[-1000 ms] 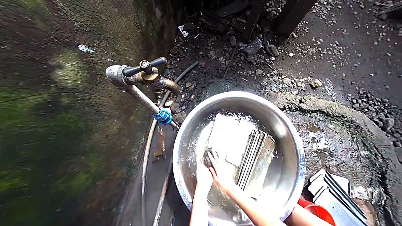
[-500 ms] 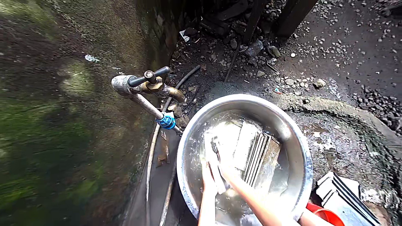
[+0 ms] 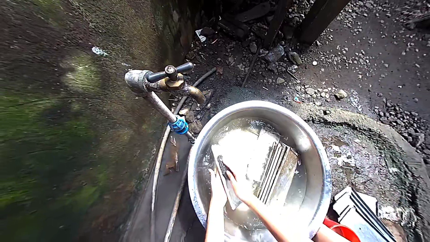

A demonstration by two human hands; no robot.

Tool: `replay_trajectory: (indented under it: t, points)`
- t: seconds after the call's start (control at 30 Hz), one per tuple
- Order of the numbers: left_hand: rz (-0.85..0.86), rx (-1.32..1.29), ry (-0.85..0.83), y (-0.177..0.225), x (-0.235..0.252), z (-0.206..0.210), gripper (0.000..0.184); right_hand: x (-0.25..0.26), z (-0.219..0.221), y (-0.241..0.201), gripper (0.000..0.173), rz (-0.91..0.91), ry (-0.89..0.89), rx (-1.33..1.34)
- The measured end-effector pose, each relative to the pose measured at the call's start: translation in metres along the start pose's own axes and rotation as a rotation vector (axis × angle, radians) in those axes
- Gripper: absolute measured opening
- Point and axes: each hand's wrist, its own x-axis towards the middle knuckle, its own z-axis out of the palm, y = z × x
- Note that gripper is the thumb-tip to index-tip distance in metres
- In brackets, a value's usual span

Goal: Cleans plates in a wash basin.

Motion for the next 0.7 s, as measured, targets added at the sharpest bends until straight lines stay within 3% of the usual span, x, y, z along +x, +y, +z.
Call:
replay_trajectory:
  t: [0.07, 0.13, 0.23, 0.3, 0.4, 0.57, 0.7]
  points:
    - [0.017, 0.011, -0.007, 0.002, -0.004, 0.001, 0.071, 0.026, -0.004, 0.002, 0.041, 0.053, 0.129, 0.176]
    - [0.048, 0.008, -0.041, 0.002, -0.005, 0.002, 0.066, 0.046, -0.007, -0.002, 0.040, -0.008, 0.219, 0.199]
    - [0.053, 0.011, -0.106, -0.007, -0.002, 0.008, 0.060, 0.066, -0.005, -0.015, 0.043, -0.142, 0.071, 0.071]
    - [0.054, 0.032, -0.025, -0.009, -0.004, 0.019, 0.057, 0.073, 0.000, -0.018, 0.044, -0.122, -0.051, -0.097]
    - [0.063, 0.076, 0.096, -0.008, -0.001, 0.028, 0.060, 0.049, 0.005, -0.005, 0.041, -0.040, -0.058, -0.147]
    - [0.061, -0.072, 0.182, -0.004, -0.005, 0.025, 0.067, -0.037, 0.006, 0.002, 0.036, -0.178, 0.059, -0.204]
    - [0.051, 0.026, 0.080, -0.005, -0.015, 0.013, 0.068, 0.004, 0.011, -0.017, 0.039, -0.225, 0.007, -0.360]
